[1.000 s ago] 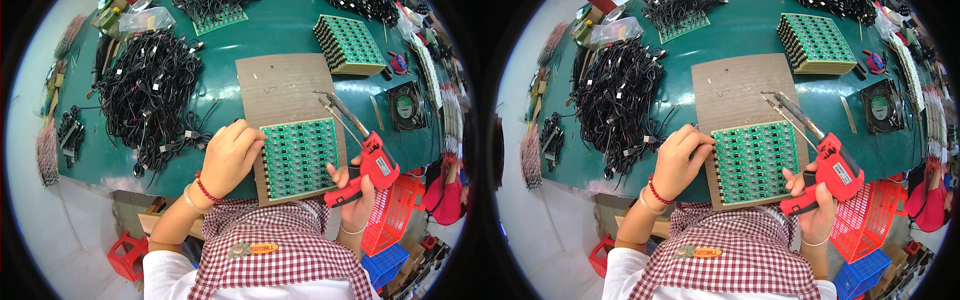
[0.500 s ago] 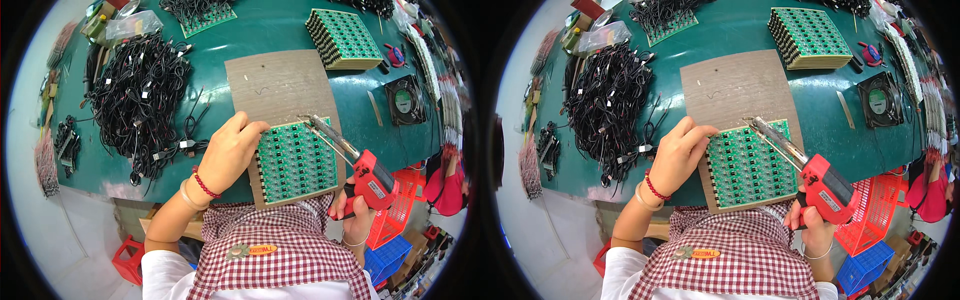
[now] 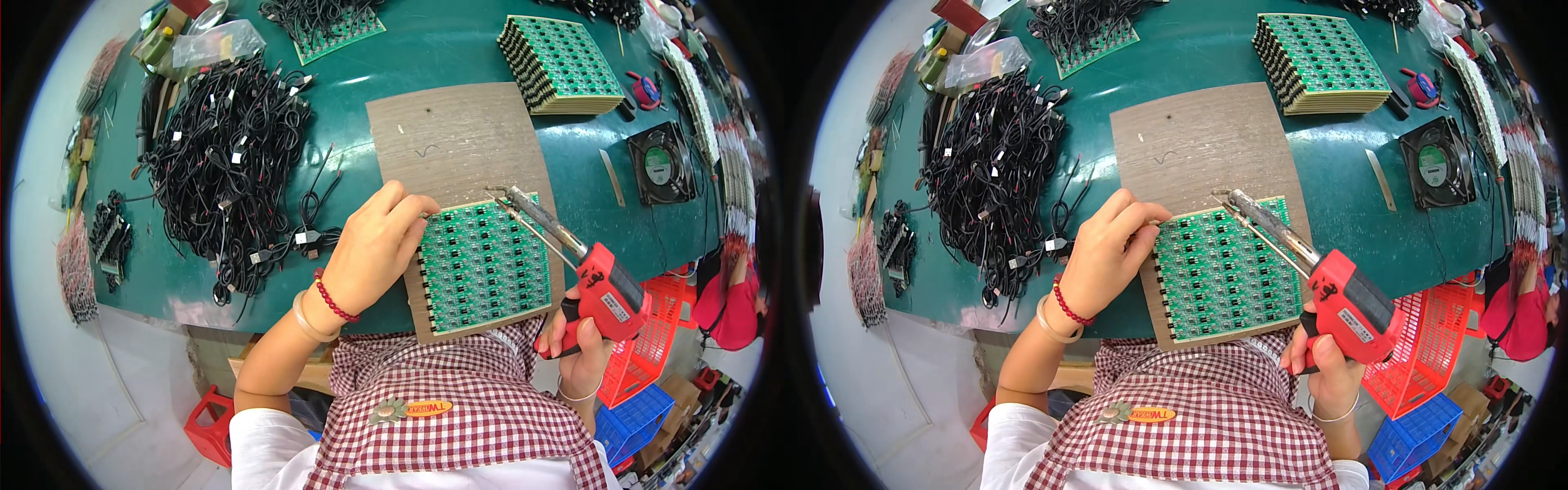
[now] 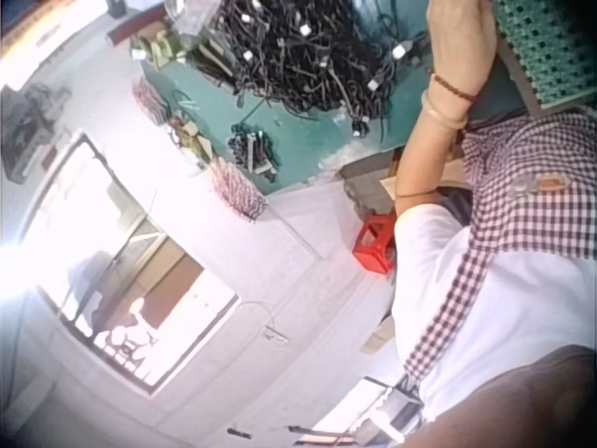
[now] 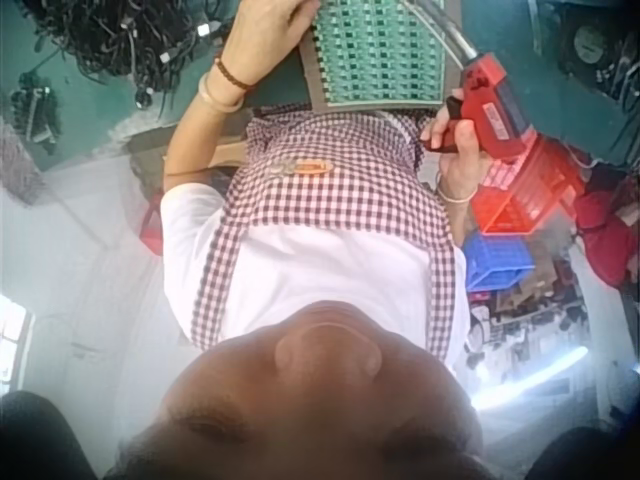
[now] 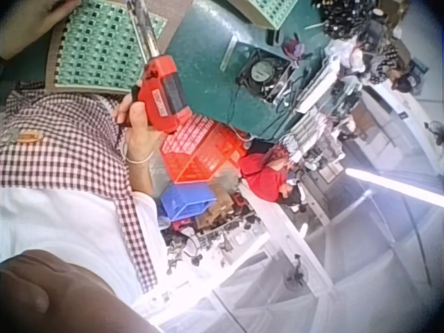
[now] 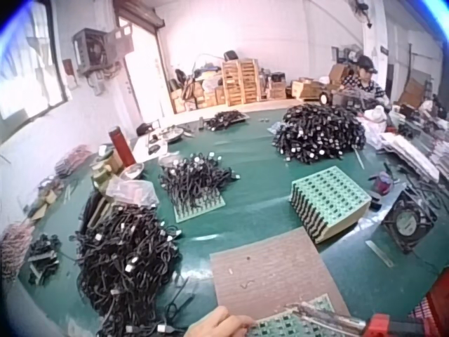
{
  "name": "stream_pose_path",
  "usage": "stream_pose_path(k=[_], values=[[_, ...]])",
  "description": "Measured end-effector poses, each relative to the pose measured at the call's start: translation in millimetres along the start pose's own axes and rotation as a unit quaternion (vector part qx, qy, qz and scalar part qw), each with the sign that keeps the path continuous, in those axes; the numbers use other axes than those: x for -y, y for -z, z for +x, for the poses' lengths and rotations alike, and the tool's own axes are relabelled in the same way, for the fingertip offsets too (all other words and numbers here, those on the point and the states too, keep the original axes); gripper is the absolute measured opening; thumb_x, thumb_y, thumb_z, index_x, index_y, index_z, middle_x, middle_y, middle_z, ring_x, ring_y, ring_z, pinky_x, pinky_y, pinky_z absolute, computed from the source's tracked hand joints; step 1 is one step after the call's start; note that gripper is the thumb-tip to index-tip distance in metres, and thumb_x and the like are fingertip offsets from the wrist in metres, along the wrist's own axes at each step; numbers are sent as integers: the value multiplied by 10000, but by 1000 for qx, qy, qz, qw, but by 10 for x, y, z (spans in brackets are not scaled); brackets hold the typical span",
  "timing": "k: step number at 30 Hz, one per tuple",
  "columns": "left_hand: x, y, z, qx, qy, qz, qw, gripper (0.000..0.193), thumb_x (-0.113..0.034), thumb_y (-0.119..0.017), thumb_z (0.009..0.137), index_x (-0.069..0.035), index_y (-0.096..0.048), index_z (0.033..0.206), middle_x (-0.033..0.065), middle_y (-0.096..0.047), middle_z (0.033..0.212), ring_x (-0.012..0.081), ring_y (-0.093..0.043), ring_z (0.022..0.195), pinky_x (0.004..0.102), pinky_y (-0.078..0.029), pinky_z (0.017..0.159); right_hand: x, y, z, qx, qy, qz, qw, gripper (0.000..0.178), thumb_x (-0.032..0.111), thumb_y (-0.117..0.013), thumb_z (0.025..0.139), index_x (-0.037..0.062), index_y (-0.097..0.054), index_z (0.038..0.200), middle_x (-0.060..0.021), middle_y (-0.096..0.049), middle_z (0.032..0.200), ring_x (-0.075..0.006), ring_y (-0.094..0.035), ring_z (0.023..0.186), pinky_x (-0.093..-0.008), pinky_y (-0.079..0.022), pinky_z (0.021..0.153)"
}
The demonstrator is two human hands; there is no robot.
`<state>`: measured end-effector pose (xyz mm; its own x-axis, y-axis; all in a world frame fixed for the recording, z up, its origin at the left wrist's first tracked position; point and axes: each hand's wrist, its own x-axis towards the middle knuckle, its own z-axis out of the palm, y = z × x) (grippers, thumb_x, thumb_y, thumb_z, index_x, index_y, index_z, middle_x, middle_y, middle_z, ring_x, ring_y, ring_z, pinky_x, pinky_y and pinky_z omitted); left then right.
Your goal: The person solders cables onto a circuit board with a soldering iron, moves the finished board away, positions a new circuit board on a wooden block, and solders cables onto the new board.
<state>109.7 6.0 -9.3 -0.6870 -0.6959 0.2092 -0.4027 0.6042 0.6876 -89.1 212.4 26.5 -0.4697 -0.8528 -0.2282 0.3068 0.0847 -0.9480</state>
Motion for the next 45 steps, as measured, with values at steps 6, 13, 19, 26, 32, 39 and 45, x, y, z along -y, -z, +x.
stream_pose_path(k=[6, 13, 19, 26, 32, 39, 45], values=[[46, -23, -21, -5, 13, -69, 998, 157, 45, -621, 805, -22, -638, 946, 77, -487, 771, 193, -560, 641, 297, -465, 587, -25, 13, -13, 0, 4, 5, 1000, 460, 305, -581, 921, -52, -459, 1184, -96, -536, 627, -141, -516, 477, -295, -504, 488], [31, 23, 29, 9, 5, -26, 1000, 168, 23, -629, 792, -55, -621, 940, 105, -474, 791, 282, -556, 731, 367, -468, 641, -49, 28, -26, 7, -3, -22, 1000, 439, 304, -558, 931, -48, -459, 1175, -91, -514, 602, -135, -498, 461, -284, -499, 472], [5, 10, 36, 7, 29, -38, 999, 150, 30, -625, 789, -59, -625, 909, 103, -466, 785, 272, -554, 726, 366, -464, 625, -47, 34, -16, 6, -10, -17, 1000, 444, 312, -552, 933, -43, -456, 1180, -93, -507, 598, -133, -493, 464, -285, -498, 479], [-34, -28, 28, -18, 51, -56, 997, 119, 34, -635, 797, -17, -620, 904, 85, -542, 781, 215, -581, 671, 295, -483, 610, -58, 11, -46, -1, -20, -31, 999, 461, 326, -567, 926, -44, -460, 1179, -92, -514, 606, -135, -492, 463, -282, -490, 473], [-25, -30, 82, -1, 64, -33, 997, 104, 14, -653, 777, 9, -557, 817, 110, -574, 787, 252, -608, 683, 322, -491, 613, -99, 19, -66, 45, -57, -85, 994, 439, 288, -613, 905, -29, -486, 1181, -97, -550, 650, -142, -511, 513, -300, -478, 483], [-9, -44, 79, 0, 58, -8, 998, 118, 31, -632, 762, 12, -517, 776, 116, -543, 773, 274, -583, 650, 342, -470, 582, -58, -93, -55, 60, -100, -135, 984, 389, 260, -599, 908, -26, -500, 1153, -93, -569, 675, -126, -512, 530, -271, -439, 488], [-38, -57, 73, 1, 64, -2, 998, 121, 34, -620, 762, 5, -502, 770, 117, -534, 773, 287, -586, 669, 348, -469, 581, -24, -123, -45, 58, -121, -126, 983, 167, 149, -611, 901, -14, -589, 933, -55, -598, 706, -118, -573, 629, -271, -479, 576]])
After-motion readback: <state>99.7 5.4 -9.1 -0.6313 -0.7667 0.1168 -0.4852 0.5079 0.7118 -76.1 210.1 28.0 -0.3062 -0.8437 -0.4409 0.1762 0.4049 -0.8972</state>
